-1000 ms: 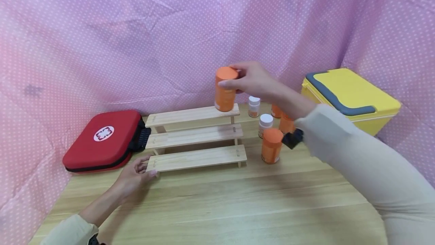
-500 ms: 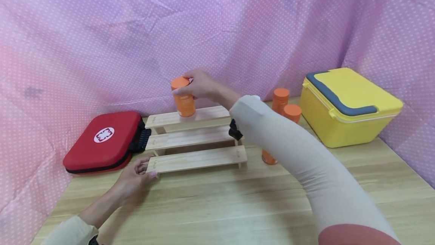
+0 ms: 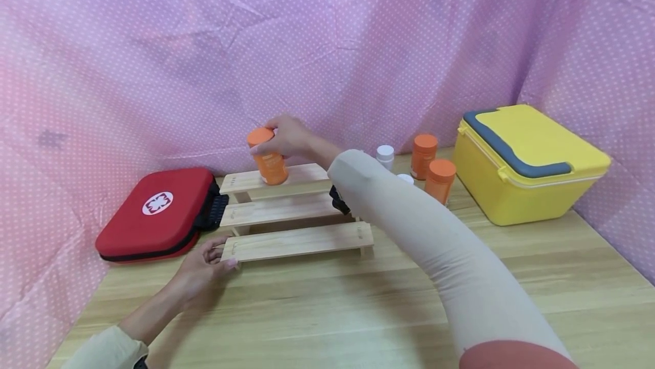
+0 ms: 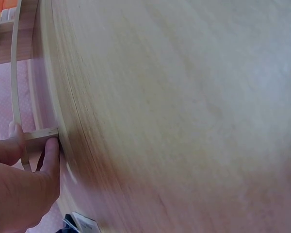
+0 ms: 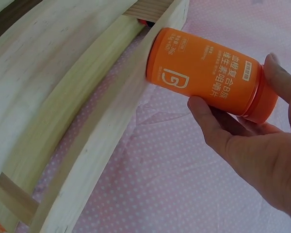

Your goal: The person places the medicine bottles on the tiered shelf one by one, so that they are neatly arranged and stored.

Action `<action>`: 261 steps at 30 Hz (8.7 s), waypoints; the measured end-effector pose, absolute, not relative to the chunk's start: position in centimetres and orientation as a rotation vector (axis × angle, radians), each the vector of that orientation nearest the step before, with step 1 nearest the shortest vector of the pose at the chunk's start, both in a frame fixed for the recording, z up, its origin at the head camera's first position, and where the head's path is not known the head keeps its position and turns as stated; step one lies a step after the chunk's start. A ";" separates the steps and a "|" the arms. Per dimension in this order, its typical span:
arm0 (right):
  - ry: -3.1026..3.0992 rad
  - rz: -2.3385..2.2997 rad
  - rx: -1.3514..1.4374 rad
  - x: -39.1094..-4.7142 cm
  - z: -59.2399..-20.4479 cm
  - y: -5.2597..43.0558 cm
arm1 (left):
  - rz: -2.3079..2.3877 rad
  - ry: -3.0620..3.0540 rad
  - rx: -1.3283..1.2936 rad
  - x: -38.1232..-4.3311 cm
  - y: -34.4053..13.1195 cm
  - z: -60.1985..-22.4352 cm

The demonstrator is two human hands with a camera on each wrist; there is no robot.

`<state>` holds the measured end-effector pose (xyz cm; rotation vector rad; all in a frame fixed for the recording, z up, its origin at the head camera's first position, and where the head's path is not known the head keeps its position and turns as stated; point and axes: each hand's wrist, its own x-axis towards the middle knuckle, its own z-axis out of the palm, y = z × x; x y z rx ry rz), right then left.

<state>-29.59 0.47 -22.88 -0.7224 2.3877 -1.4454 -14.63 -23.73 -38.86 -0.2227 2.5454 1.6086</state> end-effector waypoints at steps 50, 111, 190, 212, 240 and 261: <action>2.684 -1.071 -0.695 -18.8 -31.6 25.4 | 1.589 2.551 -0.211 -14.7 -23.9 -38.9; 2.562 -1.264 -0.825 -28.6 -21.3 12.8 | 1.598 2.537 -0.224 -14.7 -24.0 -38.8; 2.900 -0.959 -0.476 -25.3 -32.8 30.0 | 1.641 2.537 -0.228 -14.3 -23.6 -38.8; 3.023 -0.918 -0.666 -22.7 -31.9 30.1 | 1.657 2.537 -0.207 -14.3 -23.4 -38.9; 2.714 -1.089 -1.053 -19.4 -22.8 18.9 | 1.617 2.544 -0.228 -14.0 -23.8 -38.7; 2.593 -1.090 -1.103 -23.3 -23.3 3.7 | 1.661 2.509 -0.247 -14.3 -23.6 -38.7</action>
